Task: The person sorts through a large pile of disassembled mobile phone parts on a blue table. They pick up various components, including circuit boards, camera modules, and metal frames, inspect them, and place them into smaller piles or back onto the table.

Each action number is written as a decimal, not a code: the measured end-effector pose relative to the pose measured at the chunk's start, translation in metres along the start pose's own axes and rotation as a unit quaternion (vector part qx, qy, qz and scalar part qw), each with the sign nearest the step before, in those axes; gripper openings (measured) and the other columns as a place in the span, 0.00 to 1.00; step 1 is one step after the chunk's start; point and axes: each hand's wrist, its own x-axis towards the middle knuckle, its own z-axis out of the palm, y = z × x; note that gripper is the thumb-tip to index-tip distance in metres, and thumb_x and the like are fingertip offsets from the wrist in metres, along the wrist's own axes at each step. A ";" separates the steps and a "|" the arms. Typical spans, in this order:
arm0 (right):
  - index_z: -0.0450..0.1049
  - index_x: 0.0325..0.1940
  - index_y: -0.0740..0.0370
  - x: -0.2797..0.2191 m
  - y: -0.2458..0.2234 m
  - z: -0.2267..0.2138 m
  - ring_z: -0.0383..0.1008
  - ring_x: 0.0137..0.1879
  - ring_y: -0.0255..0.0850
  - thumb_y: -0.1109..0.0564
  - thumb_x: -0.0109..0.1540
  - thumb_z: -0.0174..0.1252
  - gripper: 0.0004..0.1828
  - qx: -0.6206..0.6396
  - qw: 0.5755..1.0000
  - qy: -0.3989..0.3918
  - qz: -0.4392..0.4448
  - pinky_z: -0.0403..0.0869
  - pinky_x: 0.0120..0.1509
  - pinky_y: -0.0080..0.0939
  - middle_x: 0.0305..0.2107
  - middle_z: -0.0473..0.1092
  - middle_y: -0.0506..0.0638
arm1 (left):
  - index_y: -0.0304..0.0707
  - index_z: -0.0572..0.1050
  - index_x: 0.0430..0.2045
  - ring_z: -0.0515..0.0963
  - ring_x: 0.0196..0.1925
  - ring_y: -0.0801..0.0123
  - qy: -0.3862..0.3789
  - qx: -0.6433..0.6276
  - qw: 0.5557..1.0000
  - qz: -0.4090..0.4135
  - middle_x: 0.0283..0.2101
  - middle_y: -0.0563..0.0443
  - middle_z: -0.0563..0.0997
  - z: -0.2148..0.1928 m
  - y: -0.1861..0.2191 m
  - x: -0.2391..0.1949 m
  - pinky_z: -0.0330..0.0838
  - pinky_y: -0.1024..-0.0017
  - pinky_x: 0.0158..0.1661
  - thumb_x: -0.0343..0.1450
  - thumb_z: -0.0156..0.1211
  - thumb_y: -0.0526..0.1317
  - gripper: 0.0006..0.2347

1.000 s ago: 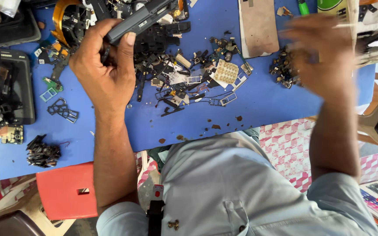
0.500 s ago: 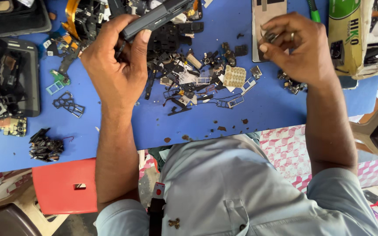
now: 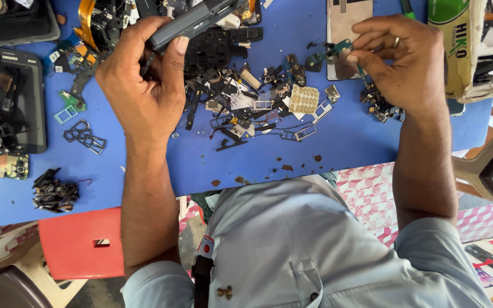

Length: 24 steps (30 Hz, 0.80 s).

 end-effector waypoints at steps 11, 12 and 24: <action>0.78 0.41 0.71 -0.007 0.020 0.005 0.81 0.51 0.46 0.74 0.64 0.65 0.06 -0.111 0.963 0.092 -0.229 0.83 0.58 0.44 0.42 0.71 0.57 | 0.32 0.78 0.47 0.69 0.22 0.80 0.008 -0.007 1.000 0.019 0.27 0.54 0.77 0.000 -0.002 0.000 0.59 0.80 0.26 0.82 0.71 0.35 0.07; 0.77 0.39 0.70 -0.006 0.024 0.005 0.82 0.52 0.48 0.73 0.63 0.63 0.05 -0.092 0.959 0.100 -0.250 0.84 0.61 0.46 0.42 0.71 0.56 | 0.32 0.78 0.47 0.69 0.22 0.80 0.008 -0.007 1.000 0.021 0.27 0.53 0.77 0.000 -0.002 0.000 0.59 0.80 0.26 0.83 0.71 0.35 0.07; 0.74 0.34 0.68 -0.008 0.018 0.014 0.81 0.51 0.48 0.72 0.65 0.69 0.10 -0.073 0.947 0.146 -0.277 0.84 0.56 0.45 0.42 0.74 0.61 | 0.32 0.78 0.47 0.69 0.22 0.80 0.005 -0.001 1.000 0.018 0.26 0.53 0.77 -0.001 -0.002 -0.001 0.60 0.80 0.26 0.83 0.71 0.36 0.08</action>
